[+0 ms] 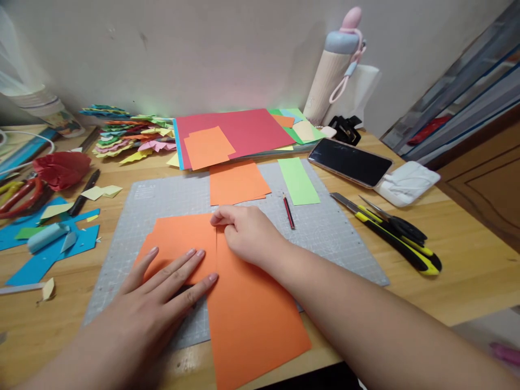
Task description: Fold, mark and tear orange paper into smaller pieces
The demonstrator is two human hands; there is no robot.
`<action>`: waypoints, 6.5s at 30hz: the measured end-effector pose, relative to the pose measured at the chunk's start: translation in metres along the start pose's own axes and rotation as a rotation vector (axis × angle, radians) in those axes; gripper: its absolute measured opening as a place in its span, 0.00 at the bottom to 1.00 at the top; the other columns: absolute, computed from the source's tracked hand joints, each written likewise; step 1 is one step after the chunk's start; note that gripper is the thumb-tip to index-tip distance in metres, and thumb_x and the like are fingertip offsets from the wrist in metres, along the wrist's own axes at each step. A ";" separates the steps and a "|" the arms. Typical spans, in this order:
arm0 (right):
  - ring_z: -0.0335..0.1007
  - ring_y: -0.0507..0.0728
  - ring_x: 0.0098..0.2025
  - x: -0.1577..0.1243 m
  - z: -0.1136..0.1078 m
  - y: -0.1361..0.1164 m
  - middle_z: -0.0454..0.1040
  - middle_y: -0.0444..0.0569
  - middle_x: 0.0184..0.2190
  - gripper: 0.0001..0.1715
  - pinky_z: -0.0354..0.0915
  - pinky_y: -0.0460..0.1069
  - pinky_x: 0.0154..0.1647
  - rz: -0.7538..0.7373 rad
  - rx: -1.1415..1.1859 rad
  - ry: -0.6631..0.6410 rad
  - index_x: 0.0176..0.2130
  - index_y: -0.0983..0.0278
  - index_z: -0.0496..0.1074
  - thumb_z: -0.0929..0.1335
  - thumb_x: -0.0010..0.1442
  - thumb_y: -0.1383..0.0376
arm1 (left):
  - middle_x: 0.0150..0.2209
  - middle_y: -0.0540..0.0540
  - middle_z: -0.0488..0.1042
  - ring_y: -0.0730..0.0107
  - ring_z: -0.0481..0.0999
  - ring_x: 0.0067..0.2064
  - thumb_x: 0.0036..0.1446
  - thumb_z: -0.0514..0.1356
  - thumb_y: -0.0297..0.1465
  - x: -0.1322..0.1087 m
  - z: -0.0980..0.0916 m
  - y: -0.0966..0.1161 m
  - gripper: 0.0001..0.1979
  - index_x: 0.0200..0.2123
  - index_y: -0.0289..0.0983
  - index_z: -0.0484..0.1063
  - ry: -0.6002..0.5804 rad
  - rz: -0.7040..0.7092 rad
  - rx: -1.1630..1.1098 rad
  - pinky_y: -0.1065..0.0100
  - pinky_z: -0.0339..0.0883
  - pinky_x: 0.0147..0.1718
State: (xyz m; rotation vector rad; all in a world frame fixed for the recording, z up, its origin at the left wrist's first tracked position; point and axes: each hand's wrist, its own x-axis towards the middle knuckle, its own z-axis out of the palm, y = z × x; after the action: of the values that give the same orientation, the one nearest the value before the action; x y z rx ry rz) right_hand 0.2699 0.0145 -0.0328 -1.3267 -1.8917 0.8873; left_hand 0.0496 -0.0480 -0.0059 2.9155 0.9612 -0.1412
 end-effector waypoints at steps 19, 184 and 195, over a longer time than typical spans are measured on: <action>0.76 0.53 0.44 0.001 -0.002 0.000 0.80 0.46 0.40 0.25 0.69 0.49 0.48 -0.029 -0.026 -0.007 0.39 0.64 0.75 0.59 0.49 0.81 | 0.63 0.38 0.58 0.51 0.58 0.63 0.42 0.53 0.24 -0.002 0.005 -0.006 0.40 0.63 0.44 0.56 0.062 0.058 0.030 0.40 0.45 0.60; 0.62 0.54 0.32 -0.021 0.018 -0.025 0.70 0.47 0.26 0.17 0.54 0.50 0.35 -0.256 -0.747 -0.015 0.26 0.67 0.73 0.63 0.64 0.67 | 0.47 0.47 0.73 0.64 0.69 0.50 0.58 0.57 0.31 0.005 -0.021 -0.024 0.13 0.48 0.40 0.69 0.200 -0.029 -0.048 0.57 0.55 0.53; 0.67 0.55 0.39 -0.014 -0.006 -0.025 0.71 0.48 0.35 0.20 0.63 0.52 0.45 -0.037 0.468 0.418 0.43 0.62 0.74 0.59 0.66 0.55 | 0.26 0.51 0.76 0.71 0.73 0.28 0.58 0.54 0.33 0.001 -0.048 -0.014 0.11 0.28 0.39 0.73 0.751 -0.481 -0.647 0.67 0.66 0.32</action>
State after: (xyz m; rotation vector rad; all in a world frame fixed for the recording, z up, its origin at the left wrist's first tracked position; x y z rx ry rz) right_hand 0.2658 -0.0048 -0.0105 -1.0807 -1.2861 0.8838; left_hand 0.0451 -0.0322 0.0413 2.0760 1.4253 1.0843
